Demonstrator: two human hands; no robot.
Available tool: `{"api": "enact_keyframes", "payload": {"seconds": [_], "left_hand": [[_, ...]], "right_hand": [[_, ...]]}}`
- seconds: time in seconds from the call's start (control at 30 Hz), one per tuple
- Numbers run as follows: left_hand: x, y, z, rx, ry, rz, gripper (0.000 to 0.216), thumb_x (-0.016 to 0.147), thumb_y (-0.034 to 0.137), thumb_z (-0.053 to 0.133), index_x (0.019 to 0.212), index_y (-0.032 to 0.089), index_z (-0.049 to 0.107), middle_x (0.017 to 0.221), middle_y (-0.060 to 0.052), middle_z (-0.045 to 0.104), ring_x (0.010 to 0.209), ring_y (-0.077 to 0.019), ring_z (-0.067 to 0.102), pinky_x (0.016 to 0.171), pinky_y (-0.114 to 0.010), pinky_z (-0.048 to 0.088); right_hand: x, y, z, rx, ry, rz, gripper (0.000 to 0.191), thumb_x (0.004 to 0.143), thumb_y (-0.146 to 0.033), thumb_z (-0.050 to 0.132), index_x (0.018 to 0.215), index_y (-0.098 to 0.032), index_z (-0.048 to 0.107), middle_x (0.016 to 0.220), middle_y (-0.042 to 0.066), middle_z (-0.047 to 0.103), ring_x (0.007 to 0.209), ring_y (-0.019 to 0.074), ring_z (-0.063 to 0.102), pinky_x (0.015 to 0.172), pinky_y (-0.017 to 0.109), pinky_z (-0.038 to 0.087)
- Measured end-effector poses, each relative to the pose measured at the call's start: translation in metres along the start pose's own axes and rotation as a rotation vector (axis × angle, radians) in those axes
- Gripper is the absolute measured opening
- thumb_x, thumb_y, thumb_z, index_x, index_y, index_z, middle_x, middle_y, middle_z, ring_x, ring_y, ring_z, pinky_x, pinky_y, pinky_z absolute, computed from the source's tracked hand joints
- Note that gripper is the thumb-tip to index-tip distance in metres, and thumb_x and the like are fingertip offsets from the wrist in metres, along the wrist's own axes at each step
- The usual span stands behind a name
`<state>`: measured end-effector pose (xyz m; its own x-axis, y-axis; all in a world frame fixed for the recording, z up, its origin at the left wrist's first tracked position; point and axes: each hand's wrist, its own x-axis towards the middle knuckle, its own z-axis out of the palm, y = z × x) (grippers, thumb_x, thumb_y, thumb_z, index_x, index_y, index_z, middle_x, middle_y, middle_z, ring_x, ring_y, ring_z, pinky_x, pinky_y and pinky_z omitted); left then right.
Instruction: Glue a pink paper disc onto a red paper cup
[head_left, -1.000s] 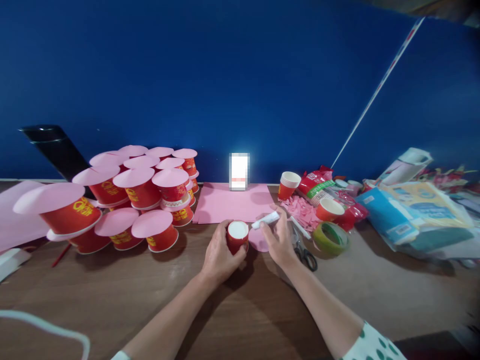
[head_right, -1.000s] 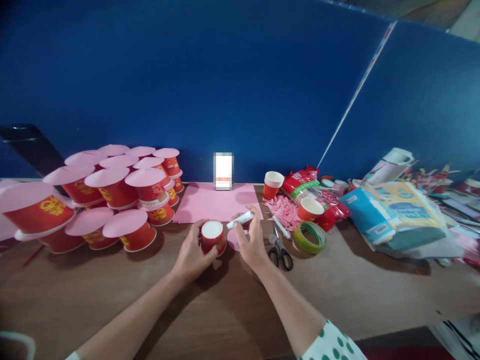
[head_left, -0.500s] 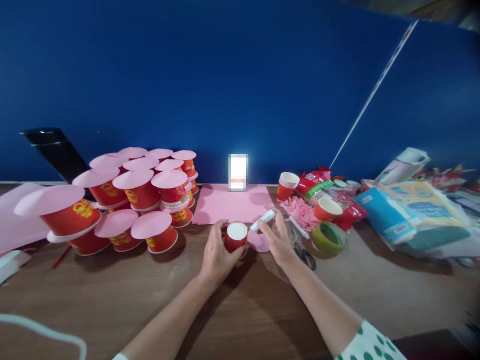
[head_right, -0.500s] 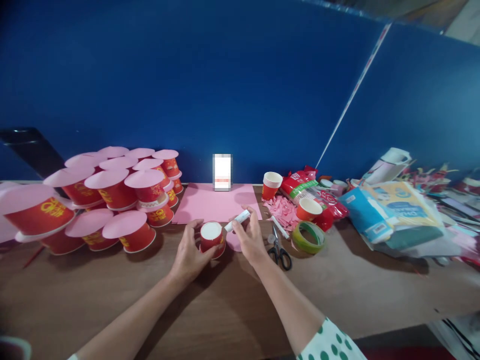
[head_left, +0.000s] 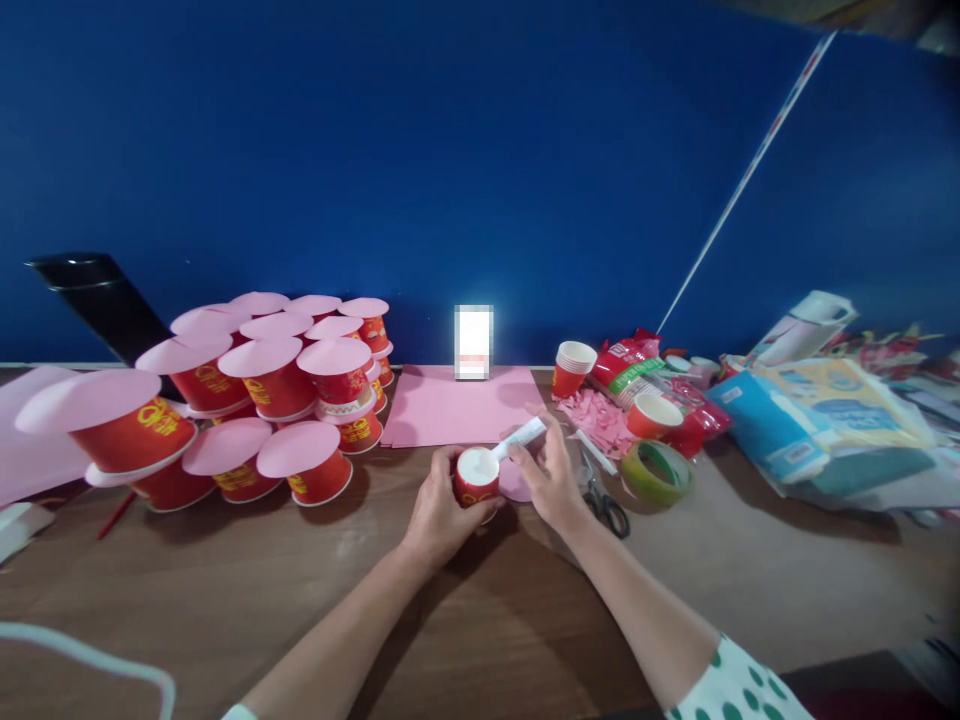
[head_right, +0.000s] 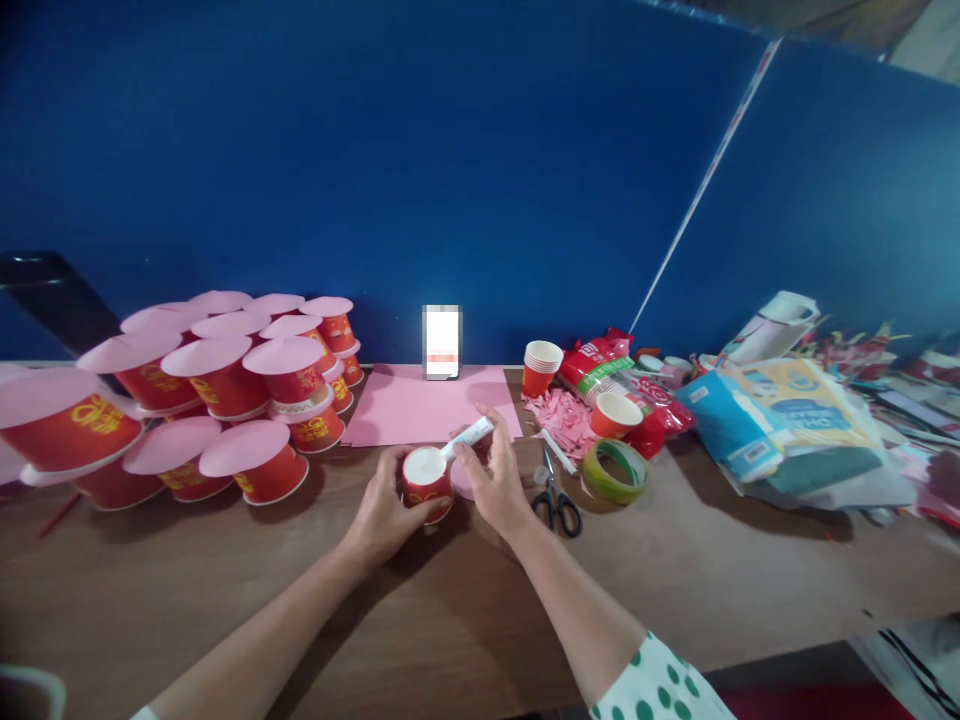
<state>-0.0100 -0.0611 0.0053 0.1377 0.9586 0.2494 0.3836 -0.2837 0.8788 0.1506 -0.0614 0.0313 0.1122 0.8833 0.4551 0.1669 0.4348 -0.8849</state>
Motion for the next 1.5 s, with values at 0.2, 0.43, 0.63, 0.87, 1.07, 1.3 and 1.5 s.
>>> {"api": "enact_keyframes", "payload": {"seconds": [0.2,0.43,0.63,0.87,1.07,1.3,1.5], "left_hand": [[-0.001,0.001,0.001,0.007,0.026,0.022,0.054,0.063,0.034,0.073,0.108,0.020,0.045,0.099,-0.004,0.064,0.088,-0.0199,0.064,0.077,-0.033,0.051],[-0.001,0.007,-0.001,0.022,0.034,0.030,0.049,0.065,0.031,0.070,0.106,0.020,0.046,0.095,-0.004,0.065,0.084,-0.0194,0.064,0.076,-0.032,0.051],[0.000,0.008,-0.005,0.013,0.018,0.040,0.048,0.067,0.029,0.068,0.109,0.019,0.048,0.100,-0.005,0.065,0.089,-0.0207,0.064,0.080,-0.034,0.051],[0.001,0.005,-0.005,-0.015,0.019,0.108,0.049,0.069,0.024,0.065,0.114,0.018,0.050,0.110,-0.009,0.062,0.102,-0.0211,0.061,0.091,-0.037,0.048],[0.001,0.001,-0.004,-0.028,0.028,0.123,0.055,0.069,0.025,0.065,0.120,0.017,0.047,0.118,-0.010,0.059,0.109,-0.0227,0.058,0.097,-0.039,0.045],[0.001,0.003,-0.004,-0.045,0.043,0.142,0.051,0.068,0.026,0.066,0.115,0.017,0.049,0.111,-0.009,0.060,0.103,-0.0223,0.060,0.094,-0.040,0.046],[0.002,-0.005,-0.001,-0.038,0.060,0.161,0.052,0.066,0.025,0.069,0.114,0.018,0.051,0.110,-0.008,0.060,0.101,-0.0226,0.059,0.091,-0.038,0.047]], "right_hand": [[0.001,-0.005,-0.004,-0.022,-0.069,-0.014,0.045,0.086,-0.027,0.055,0.128,-0.022,0.038,0.095,0.005,0.065,0.083,0.0178,0.064,0.078,0.033,0.054],[0.002,-0.008,-0.007,-0.060,-0.129,-0.036,0.048,0.086,-0.023,0.052,0.131,-0.021,0.037,0.093,0.004,0.065,0.079,0.0166,0.062,0.072,0.030,0.053],[0.000,-0.004,-0.007,-0.113,-0.114,-0.033,0.047,0.082,-0.024,0.056,0.128,-0.021,0.043,0.085,0.002,0.062,0.068,0.0146,0.059,0.060,0.026,0.052],[0.024,0.019,-0.031,-0.224,0.189,0.061,0.022,0.078,-0.036,0.060,0.089,-0.021,0.049,0.084,0.004,0.062,0.069,0.0179,0.061,0.062,0.032,0.052],[0.030,0.032,-0.052,-0.763,0.112,0.071,0.016,0.073,-0.030,0.065,0.072,-0.020,0.051,0.069,0.001,0.060,0.067,0.0199,0.057,0.061,0.030,0.042],[0.023,0.039,-0.053,-0.982,0.060,0.045,0.016,0.075,-0.024,0.065,0.064,-0.020,0.055,0.066,0.006,0.060,0.070,0.0233,0.057,0.063,0.031,0.040],[0.004,0.001,-0.034,-0.905,-0.081,-0.285,0.011,0.087,-0.021,0.054,0.092,-0.019,0.063,0.100,0.010,0.065,0.100,0.0255,0.055,0.090,0.039,0.042]]}}
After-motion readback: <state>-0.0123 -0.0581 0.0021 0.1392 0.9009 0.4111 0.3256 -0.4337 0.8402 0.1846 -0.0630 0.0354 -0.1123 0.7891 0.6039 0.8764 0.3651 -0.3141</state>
